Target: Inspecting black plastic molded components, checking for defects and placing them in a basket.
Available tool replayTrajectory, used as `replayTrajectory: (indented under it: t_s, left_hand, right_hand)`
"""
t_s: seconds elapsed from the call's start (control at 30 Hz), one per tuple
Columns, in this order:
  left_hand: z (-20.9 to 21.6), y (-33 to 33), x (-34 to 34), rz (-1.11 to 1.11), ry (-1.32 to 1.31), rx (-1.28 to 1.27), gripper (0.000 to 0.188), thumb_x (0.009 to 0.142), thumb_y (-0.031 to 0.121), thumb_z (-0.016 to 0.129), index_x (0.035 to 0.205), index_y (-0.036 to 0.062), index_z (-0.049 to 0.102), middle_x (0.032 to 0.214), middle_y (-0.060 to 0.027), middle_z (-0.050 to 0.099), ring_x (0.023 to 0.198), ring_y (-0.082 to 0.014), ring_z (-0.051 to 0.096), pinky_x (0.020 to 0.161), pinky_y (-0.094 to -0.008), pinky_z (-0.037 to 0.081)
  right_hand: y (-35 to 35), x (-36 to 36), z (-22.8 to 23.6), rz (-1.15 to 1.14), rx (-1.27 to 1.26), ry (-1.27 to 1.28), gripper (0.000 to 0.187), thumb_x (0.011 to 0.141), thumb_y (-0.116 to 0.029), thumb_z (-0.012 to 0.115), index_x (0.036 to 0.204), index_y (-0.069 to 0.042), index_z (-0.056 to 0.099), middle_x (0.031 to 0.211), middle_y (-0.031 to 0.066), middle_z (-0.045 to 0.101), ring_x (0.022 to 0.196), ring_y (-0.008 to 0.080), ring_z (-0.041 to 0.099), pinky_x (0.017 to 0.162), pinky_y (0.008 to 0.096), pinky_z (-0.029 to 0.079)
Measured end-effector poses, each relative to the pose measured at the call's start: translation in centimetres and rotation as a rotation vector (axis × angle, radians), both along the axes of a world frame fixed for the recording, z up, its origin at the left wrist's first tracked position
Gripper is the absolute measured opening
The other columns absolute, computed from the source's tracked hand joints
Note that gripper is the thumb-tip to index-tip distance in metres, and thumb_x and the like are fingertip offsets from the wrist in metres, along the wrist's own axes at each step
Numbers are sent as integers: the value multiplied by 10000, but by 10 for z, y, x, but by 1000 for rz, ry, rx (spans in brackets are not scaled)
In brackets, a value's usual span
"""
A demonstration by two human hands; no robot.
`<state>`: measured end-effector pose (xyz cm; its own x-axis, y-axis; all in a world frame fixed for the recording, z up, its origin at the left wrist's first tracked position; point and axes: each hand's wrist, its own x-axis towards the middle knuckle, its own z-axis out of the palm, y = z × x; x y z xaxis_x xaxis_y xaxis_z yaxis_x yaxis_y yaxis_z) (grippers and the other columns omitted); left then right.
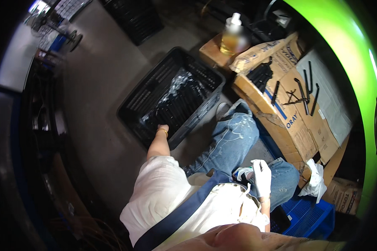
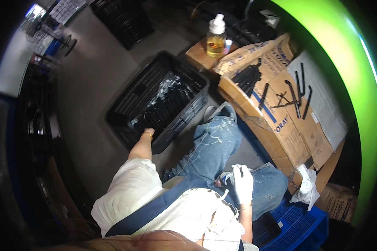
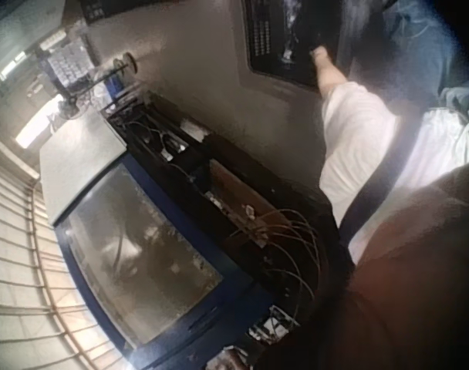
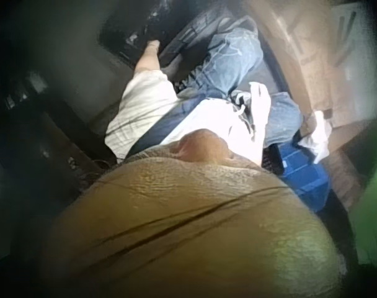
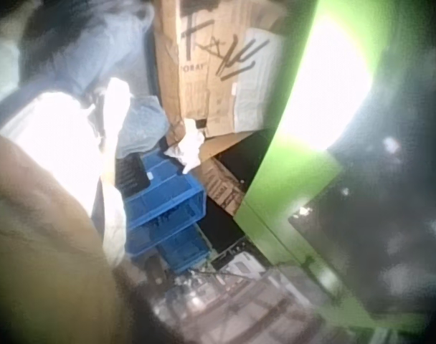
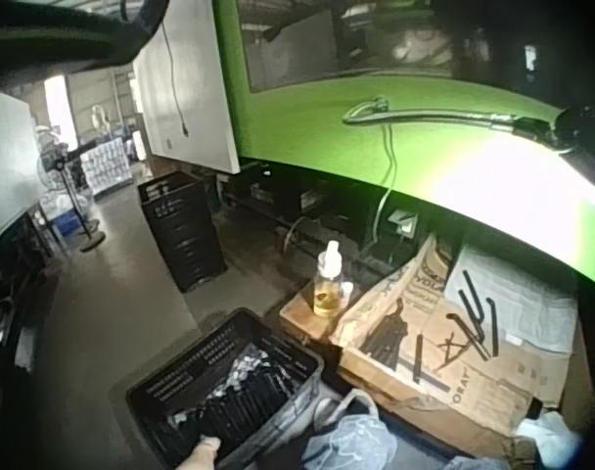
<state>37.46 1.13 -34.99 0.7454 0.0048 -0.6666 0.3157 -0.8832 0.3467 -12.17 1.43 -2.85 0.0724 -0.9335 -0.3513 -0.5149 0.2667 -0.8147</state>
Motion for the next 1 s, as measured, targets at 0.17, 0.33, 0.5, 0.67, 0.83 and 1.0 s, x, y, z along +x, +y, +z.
replayTrajectory:
  t_s: [0.17, 0.33, 0.5, 0.67, 0.83, 1.0]
  left_hand:
    - [100, -111, -42, -517, -546, -185, 667, 862, 219, 670, 1456, 86, 398, 1433, -230, 452, 1373, -397, 383, 1142, -458, 332]
    - [224, -273, -200, -1168, -995, -1243, 446, 810, 89, 638, 1253, 62, 594, 1232, -181, 597, 1141, -384, 536, 989, -466, 407]
    - [224, -350, -388, -2201, -854, -695, 274, 838, 149, 588, 1075, 205, 714, 1196, -93, 607, 1166, -306, 540, 972, -418, 431]
    - [153, -368, -468, -2554, -879, -284, 348, 919, 196, 531, 1226, 280, 671, 1413, -26, 481, 1324, -263, 431, 1040, -445, 386]
    - [120, -371, -483, -2607, -988, 7, 386, 965, 210, 483, 1332, 271, 586, 1482, -13, 431, 1396, -231, 357, 1101, -472, 319]
    - [173, -384, -468, -2720, -1085, -436, 353, 963, 188, 444, 1294, 201, 566, 1295, -57, 600, 1263, -276, 519, 1138, -497, 297]
  right_hand:
    - [-2, -55, -15, -265, -150, 230, 256, 954, -149, 564, 1180, -30, 586, 984, 117, 653, 878, 222, 625, 821, 336, 504]
    - [6, -115, -18, -775, -166, -424, 272, 1026, -108, 455, 1284, -112, 541, 678, -56, 429, 504, 17, 373, 410, 176, 311]
    - [10, -149, -23, -1209, -154, -868, 277, 1029, -192, 453, 1272, -109, 556, 626, -53, 424, 398, 39, 337, 322, 198, 265]
    - [20, -157, -31, -1065, -241, -468, 245, 1042, -141, 442, 1244, -58, 553, 636, -50, 439, 419, 14, 343, 347, 190, 296]
    - [23, -164, -30, -1062, -282, -547, 228, 1036, -149, 449, 1205, -56, 571, 628, -41, 456, 426, 16, 359, 362, 193, 289]
    - [22, -164, -32, -1063, -268, -523, 211, 1027, -136, 445, 1171, -54, 576, 616, -42, 448, 427, 21, 355, 367, 194, 285]
